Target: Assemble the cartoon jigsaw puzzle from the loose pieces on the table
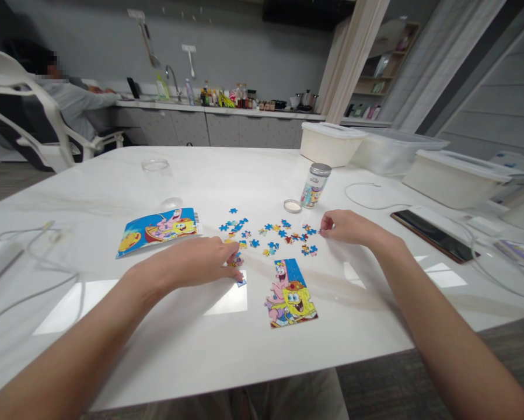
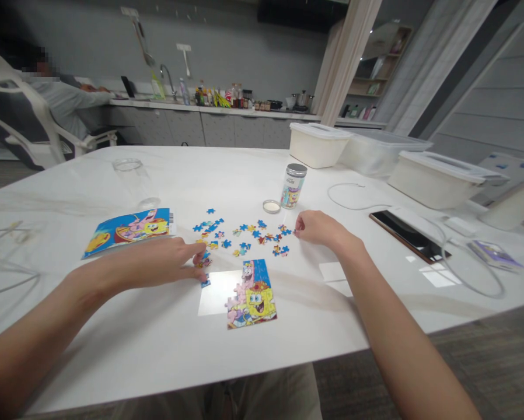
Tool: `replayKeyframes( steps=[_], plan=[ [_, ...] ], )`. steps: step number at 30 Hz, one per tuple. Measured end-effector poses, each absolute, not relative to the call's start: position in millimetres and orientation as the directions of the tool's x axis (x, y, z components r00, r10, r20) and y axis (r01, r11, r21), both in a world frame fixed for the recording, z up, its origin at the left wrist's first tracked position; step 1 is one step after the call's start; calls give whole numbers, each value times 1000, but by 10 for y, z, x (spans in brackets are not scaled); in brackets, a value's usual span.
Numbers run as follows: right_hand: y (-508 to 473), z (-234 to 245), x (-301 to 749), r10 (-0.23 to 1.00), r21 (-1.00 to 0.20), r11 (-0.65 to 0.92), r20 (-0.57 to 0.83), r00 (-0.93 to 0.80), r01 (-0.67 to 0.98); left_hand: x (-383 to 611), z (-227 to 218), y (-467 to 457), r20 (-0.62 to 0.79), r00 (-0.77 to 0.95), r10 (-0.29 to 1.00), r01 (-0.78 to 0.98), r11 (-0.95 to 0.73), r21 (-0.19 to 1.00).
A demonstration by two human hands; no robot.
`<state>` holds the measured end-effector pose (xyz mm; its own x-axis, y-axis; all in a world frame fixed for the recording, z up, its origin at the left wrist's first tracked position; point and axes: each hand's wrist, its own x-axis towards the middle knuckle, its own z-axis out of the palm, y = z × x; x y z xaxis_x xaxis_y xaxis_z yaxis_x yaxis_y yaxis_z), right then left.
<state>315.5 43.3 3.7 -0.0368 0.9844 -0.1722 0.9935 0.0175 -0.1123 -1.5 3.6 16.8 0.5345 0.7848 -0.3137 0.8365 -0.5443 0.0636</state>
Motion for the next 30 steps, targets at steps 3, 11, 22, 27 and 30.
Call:
replayKeyframes(
  steps=[3,11,22,27,30],
  plan=[
    [417,52,3135,985,-112,13,-172,-32,994,-70,123,84,-300,524,797,840,-542,28],
    [443,0,3171,987,-134,44,-150,-64,990,-109,87,131,-286,513,809,849,-528,27],
    [449,-47,3179,990,-153,80,-99,-96,985,-24,123,59,-274,551,788,813,-581,-38],
    [454,-29,3106,985,-258,173,41,-168,950,21,150,8,-258,592,764,777,-626,-71],
    [417,32,2975,967,-476,253,103,-232,842,39,141,-18,-259,642,722,737,-674,-54]
  ],
)
